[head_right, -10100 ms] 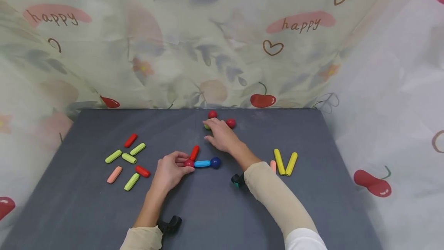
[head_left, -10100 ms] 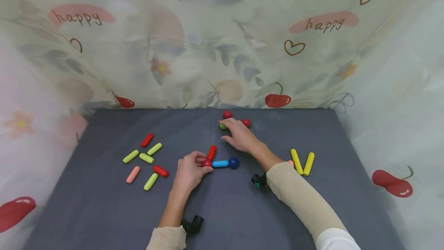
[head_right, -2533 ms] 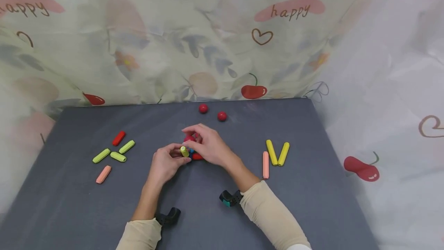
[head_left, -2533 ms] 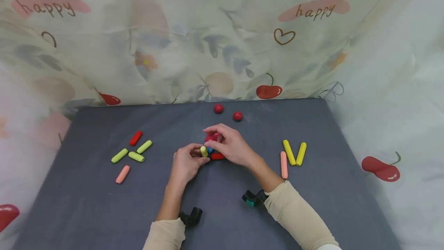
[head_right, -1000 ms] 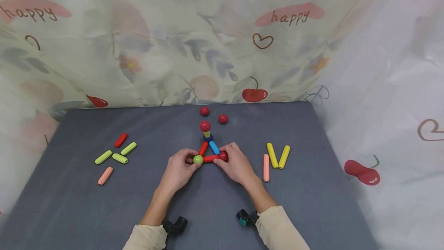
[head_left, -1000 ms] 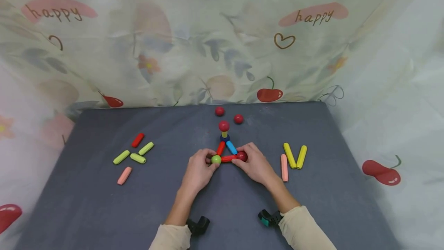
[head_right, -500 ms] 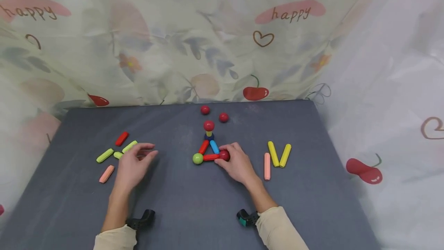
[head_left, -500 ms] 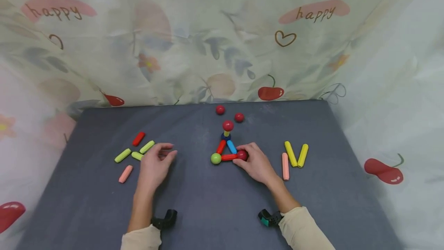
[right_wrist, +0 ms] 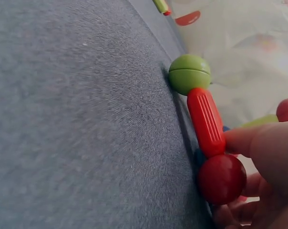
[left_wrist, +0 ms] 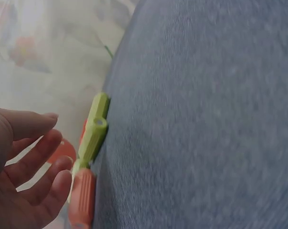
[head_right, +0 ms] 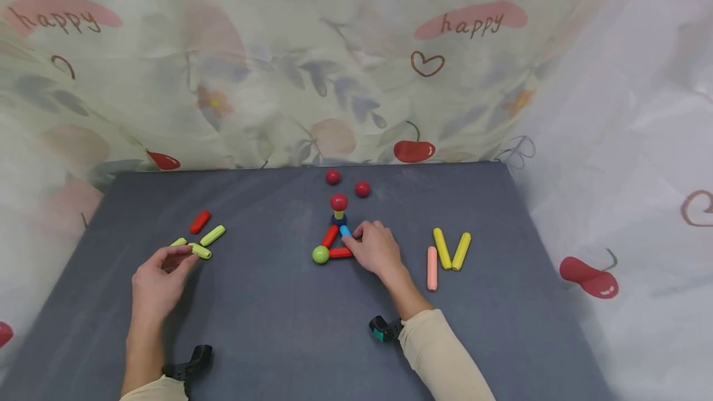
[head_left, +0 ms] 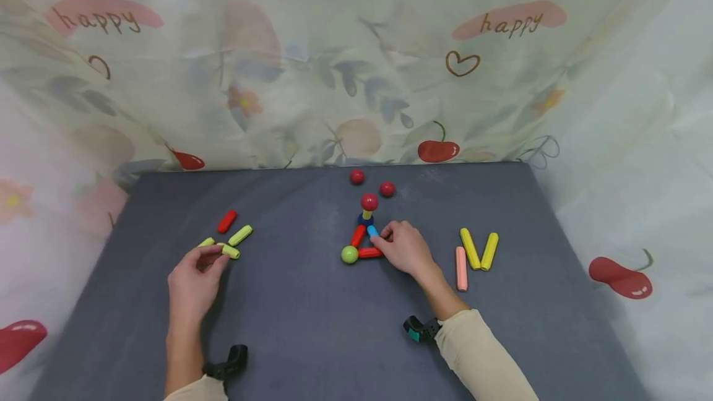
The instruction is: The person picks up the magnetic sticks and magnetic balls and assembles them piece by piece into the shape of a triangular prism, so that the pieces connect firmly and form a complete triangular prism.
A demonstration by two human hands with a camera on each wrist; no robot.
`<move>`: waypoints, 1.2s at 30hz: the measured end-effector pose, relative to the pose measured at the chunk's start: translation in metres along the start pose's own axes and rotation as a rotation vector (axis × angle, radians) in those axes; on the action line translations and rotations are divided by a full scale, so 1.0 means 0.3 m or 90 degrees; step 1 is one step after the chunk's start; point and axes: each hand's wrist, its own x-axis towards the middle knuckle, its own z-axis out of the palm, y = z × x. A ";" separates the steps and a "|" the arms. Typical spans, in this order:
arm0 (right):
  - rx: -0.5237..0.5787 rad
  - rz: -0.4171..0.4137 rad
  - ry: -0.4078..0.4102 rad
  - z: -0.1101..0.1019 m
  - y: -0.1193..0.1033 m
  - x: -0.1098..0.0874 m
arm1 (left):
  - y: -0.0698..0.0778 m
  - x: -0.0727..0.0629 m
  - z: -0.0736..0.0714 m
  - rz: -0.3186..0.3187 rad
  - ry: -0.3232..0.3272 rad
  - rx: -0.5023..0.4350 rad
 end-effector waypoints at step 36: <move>0.140 -0.073 -0.050 -0.019 0.110 -0.051 | 0.246 -0.082 0.143 0.142 -0.096 -0.259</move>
